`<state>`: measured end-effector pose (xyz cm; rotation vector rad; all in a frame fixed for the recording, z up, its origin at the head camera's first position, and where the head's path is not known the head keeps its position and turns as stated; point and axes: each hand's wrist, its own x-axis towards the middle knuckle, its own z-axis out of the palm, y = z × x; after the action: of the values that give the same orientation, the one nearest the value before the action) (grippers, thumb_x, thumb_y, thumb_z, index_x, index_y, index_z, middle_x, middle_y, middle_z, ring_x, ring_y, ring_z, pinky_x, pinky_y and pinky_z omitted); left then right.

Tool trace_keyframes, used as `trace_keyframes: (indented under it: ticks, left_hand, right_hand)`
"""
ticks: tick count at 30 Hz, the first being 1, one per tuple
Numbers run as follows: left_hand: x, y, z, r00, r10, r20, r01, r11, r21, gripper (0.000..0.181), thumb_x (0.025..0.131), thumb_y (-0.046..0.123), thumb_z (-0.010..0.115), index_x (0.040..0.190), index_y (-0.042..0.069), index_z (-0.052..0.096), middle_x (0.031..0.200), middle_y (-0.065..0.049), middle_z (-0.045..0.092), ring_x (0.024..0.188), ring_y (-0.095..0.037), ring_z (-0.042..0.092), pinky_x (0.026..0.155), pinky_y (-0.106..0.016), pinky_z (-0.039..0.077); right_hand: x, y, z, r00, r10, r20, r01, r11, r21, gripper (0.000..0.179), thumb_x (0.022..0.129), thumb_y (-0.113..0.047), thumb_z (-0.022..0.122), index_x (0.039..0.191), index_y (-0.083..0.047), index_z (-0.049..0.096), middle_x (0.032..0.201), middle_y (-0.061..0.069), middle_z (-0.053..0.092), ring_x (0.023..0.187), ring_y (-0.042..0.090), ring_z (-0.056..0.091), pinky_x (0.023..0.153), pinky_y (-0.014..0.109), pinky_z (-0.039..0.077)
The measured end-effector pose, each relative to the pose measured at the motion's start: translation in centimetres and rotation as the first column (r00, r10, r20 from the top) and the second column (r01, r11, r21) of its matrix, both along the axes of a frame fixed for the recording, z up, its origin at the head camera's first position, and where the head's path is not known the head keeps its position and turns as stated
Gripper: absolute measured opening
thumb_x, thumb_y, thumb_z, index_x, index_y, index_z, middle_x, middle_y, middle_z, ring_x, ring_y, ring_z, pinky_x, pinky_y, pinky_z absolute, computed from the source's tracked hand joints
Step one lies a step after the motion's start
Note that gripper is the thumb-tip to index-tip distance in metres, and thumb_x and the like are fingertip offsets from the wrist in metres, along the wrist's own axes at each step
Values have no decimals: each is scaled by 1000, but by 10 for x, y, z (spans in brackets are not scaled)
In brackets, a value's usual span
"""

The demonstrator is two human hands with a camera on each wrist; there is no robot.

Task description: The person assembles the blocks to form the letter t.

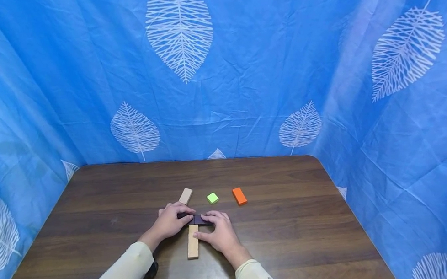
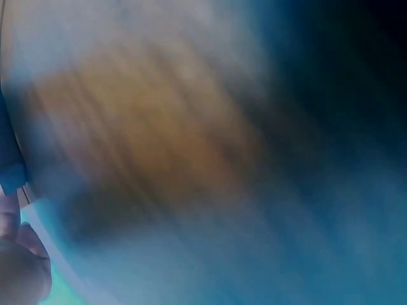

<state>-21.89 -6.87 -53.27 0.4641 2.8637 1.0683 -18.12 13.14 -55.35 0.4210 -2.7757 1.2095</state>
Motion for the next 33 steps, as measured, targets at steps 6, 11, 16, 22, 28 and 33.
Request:
trace_keyframes:
  ticks: [6,11,16,22,28,33]
  left_hand:
    - [2,3,0,1000,-7,21,8,999,-32,12,95,19,72,103,23,80,110,4,66,107,-26,53,88,-56,30]
    - [2,3,-1,999,-7,33,8,999,-33,11,95,20,72,102,23,80,112,2,66,108,-27,53,88,-56,30]
    - [-1,2,-2,1000,4,30,-5,1000,7,11,93,20,74,103,23,79,112,2,67,111,-29,54,89,-57,32]
    - [-8,-1,-3,992,130,0,-129,981,144,21,93,18,75,113,14,74,105,-2,64,96,-23,60,88,-51,43]
    - [-17,-4,-3,975,224,0,-219,952,213,38,92,15,75,127,6,66,114,-11,59,95,-24,58,84,-44,48]
    - [-26,-6,2,973,220,62,-228,957,179,47,96,22,72,137,5,59,128,-16,57,107,-30,57,94,-47,47]
  right_hand:
    - [1,0,1,1000,10,3,-10,1000,-11,59,76,-37,89,123,-5,72,129,12,64,123,36,51,102,52,40]
    - [3,-1,1,1000,9,7,-9,1000,-7,59,77,-36,89,124,-5,72,131,12,63,124,37,50,103,52,40]
    - [3,-1,0,1000,8,12,-8,1000,-23,60,77,-36,88,125,-5,71,133,13,62,125,38,50,104,53,39]
    - [4,0,1,1000,-2,8,2,1000,-18,60,76,-37,89,125,-6,72,132,12,63,125,36,50,103,52,39]
    - [4,0,1,1000,-5,5,5,1000,-23,60,75,-37,89,124,-7,72,131,10,63,125,35,50,103,52,39]
    - [3,-1,2,1000,-6,24,7,999,-36,60,76,-37,89,125,-7,72,132,10,63,127,35,49,105,51,38]
